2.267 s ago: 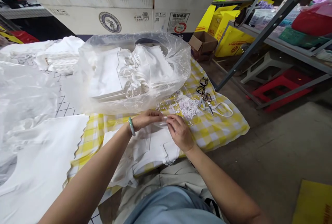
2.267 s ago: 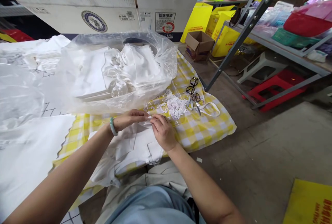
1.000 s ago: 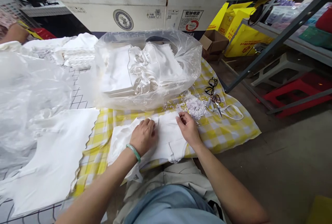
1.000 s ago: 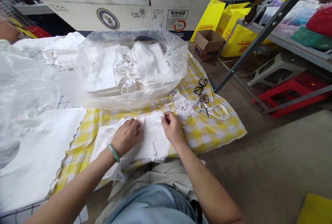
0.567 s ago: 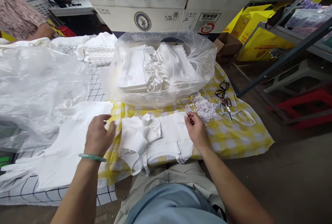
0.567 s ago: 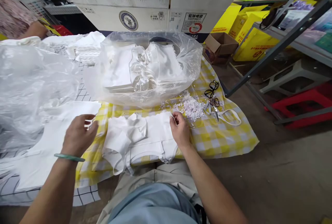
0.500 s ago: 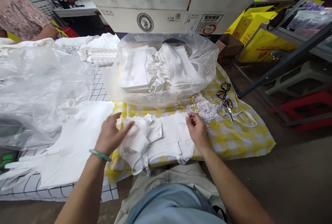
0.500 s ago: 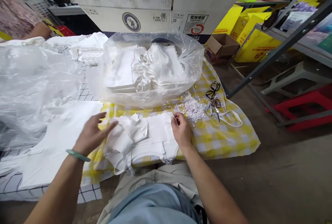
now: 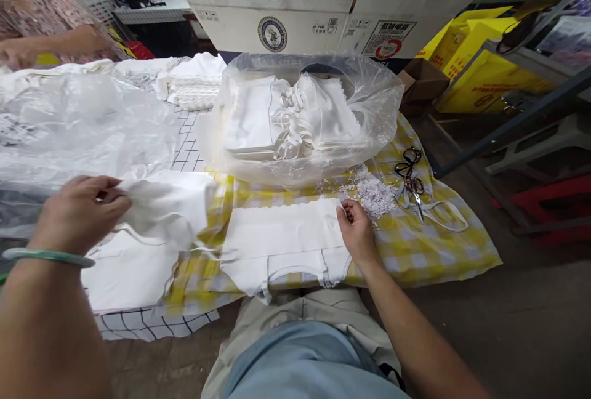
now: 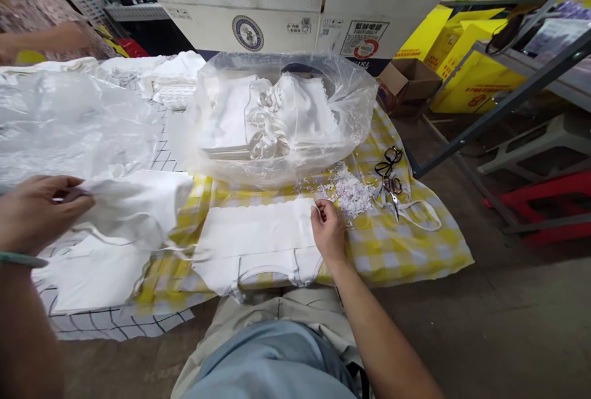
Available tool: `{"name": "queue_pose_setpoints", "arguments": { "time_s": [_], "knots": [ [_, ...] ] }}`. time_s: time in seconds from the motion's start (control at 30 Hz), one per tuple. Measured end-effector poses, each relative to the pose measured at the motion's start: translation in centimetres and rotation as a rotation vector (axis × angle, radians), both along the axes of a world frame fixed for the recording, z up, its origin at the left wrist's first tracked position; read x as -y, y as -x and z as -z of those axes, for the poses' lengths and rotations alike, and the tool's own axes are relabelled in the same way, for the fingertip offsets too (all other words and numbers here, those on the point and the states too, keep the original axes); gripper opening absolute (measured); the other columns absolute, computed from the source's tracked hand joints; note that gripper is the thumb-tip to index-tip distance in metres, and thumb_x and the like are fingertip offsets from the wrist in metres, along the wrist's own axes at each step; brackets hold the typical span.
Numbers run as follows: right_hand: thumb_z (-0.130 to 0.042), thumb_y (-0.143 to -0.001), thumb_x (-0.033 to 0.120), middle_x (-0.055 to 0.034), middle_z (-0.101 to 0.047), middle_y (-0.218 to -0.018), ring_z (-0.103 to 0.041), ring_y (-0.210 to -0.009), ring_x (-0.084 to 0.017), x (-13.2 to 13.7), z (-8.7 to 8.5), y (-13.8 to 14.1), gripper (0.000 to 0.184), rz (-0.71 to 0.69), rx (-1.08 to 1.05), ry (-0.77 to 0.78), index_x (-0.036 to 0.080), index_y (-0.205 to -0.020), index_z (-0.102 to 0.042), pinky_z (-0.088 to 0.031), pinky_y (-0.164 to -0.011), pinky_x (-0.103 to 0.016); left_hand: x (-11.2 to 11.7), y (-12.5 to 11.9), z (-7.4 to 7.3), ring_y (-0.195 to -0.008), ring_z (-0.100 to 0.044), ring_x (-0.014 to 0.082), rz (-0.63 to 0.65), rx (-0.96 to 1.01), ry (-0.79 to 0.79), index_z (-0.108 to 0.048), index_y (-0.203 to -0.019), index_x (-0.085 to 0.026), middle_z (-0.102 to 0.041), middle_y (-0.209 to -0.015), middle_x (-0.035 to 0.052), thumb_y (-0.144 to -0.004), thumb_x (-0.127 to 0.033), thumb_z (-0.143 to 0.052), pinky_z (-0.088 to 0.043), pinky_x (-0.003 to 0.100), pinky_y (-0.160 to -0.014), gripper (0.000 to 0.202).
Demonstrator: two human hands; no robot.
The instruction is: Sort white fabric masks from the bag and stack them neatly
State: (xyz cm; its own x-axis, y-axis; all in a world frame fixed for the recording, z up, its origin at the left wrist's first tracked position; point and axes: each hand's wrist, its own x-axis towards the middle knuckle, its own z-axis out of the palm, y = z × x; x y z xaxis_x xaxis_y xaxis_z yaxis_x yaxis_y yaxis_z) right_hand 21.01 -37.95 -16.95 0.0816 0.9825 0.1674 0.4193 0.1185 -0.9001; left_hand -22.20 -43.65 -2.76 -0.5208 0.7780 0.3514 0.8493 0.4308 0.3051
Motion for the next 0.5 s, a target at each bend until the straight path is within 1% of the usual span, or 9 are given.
{"name": "queue_pose_setpoints", "arguments": {
  "time_s": [0.07,0.1,0.13,0.17,0.2,0.23,0.3,0.4,0.5],
  "knots": [
    [-0.054,-0.087,0.036,-0.0019,-0.062,-0.078,-0.056,-0.068,-0.014,0.1,-0.1,0.1,0.019,-0.002,-0.006,-0.004,0.019,-0.094,-0.057,-0.046,-0.065,-0.027,-0.9,-1.5,0.0,-0.117,-0.052,0.0397,0.076,-0.116,-0.07,-0.065,-0.083,-0.021,-0.063,-0.107,0.009,-0.066,-0.043,-0.064,-0.037,0.063,-0.098,0.028],
    [-0.055,-0.086,0.036,-0.0022,-0.063,-0.08,-0.057,-0.069,-0.015,0.2,-0.3,0.2,0.018,-0.006,-0.013,-0.015,0.02,-0.094,-0.058,-0.047,-0.066,-0.027,-1.4,-3.7,0.5,-0.123,-0.047,0.0385,0.196,-0.08,-0.111,-0.065,-0.09,-0.023,-0.061,-0.114,0.0087,-0.07,-0.041,-0.063,-0.034,0.061,-0.102,0.027],
    [-0.055,-0.086,0.035,-0.0025,-0.064,-0.082,-0.058,-0.071,-0.015,0.4,-0.5,0.3,0.017,-0.012,-0.017,-0.032,0.02,-0.094,-0.058,-0.048,-0.068,-0.028,-2.1,-6.6,1.3,-0.122,-0.049,0.034,0.407,-0.011,-0.177,-0.064,-0.098,-0.023,-0.061,-0.116,0.0079,-0.076,-0.039,-0.06,-0.034,0.057,-0.104,0.028],
    [-0.056,-0.086,0.034,-0.0029,-0.065,-0.084,-0.06,-0.074,-0.015,0.6,-0.8,0.4,0.016,-0.02,-0.016,-0.055,0.02,-0.094,-0.059,-0.049,-0.07,-0.028,-2.8,-10.0,2.2,-0.115,-0.055,0.0283,0.629,0.11,-0.195,-0.063,-0.102,-0.022,-0.062,-0.113,0.0076,-0.079,-0.036,-0.059,-0.043,0.05,-0.099,0.027],
    [-0.056,-0.086,0.033,-0.003,-0.066,-0.086,-0.061,-0.077,-0.015,0.8,-1.1,0.4,0.015,-0.032,-0.008,-0.077,0.021,-0.094,-0.059,-0.049,-0.073,-0.028,-3.6,-13.5,3.2,-0.113,-0.057,0.024,0.839,0.239,-0.14,-0.06,-0.108,-0.022,-0.062,-0.114,0.0076,-0.084,-0.031,-0.056,-0.046,0.045,-0.097,0.026],
    [-0.057,-0.086,0.032,-0.003,-0.066,-0.088,-0.061,-0.08,-0.016,1.0,-1.5,0.4,0.013,-0.048,0.006,-0.098,0.021,-0.094,-0.06,-0.049,-0.076,-0.029,-4.4,-16.8,4.1,-0.114,-0.056,0.0221,1.008,0.309,-0.081,-0.059,-0.113,-0.022,-0.061,-0.118,0.008,-0.086,-0.029,-0.055,-0.046,0.043,-0.098,0.028],
    [-0.057,-0.087,0.03,-0.0024,-0.066,-0.09,-0.062,-0.084,-0.016,1.4,-2.4,0.4,0.011,-0.088,0.029,-0.129,0.022,-0.094,-0.06,-0.049,-0.079,-0.029,-6.2,-22.2,5.8,-0.119,-0.052,0.0231,1.236,0.353,-0.019,-0.056,-0.12,-0.02,-0.059,-0.124,0.0112,-0.083,-0.028,-0.061,-0.043,0.043,-0.101,0.038],
    [-0.056,-0.088,0.029,-0.0018,-0.064,-0.091,-0.06,-0.086,-0.015,1.9,-3.4,0.4,0.009,-0.14,-0.006,-0.134,0.023,-0.095,-0.058,-0.048,-0.081,-0.028,-8.9,-25.7,6.9,-0.101,-0.06,0.0225,1.417,0.367,0.215,-0.061,-0.108,-0.016,-0.067,-0.106,0.0104,-0.078,-0.024,-0.065,-0.047,0.036,-0.089,0.031],
    [-0.057,-0.087,0.031,-0.0016,-0.062,-0.089,-0.06,-0.084,-0.015,2.1,-3.7,0.6,0.011,-0.175,-0.113,-0.067,0.023,-0.095,-0.056,-0.049,-0.079,-0.028,-9.9,-25.3,6.7,-0.075,-0.061,0.0163,1.406,0.385,0.41,-0.064,-0.092,-0.014,-0.068,-0.082,0.0053,-0.078,-0.022,-0.063,-0.046,0.027,-0.07,0.015]
  ]
}}
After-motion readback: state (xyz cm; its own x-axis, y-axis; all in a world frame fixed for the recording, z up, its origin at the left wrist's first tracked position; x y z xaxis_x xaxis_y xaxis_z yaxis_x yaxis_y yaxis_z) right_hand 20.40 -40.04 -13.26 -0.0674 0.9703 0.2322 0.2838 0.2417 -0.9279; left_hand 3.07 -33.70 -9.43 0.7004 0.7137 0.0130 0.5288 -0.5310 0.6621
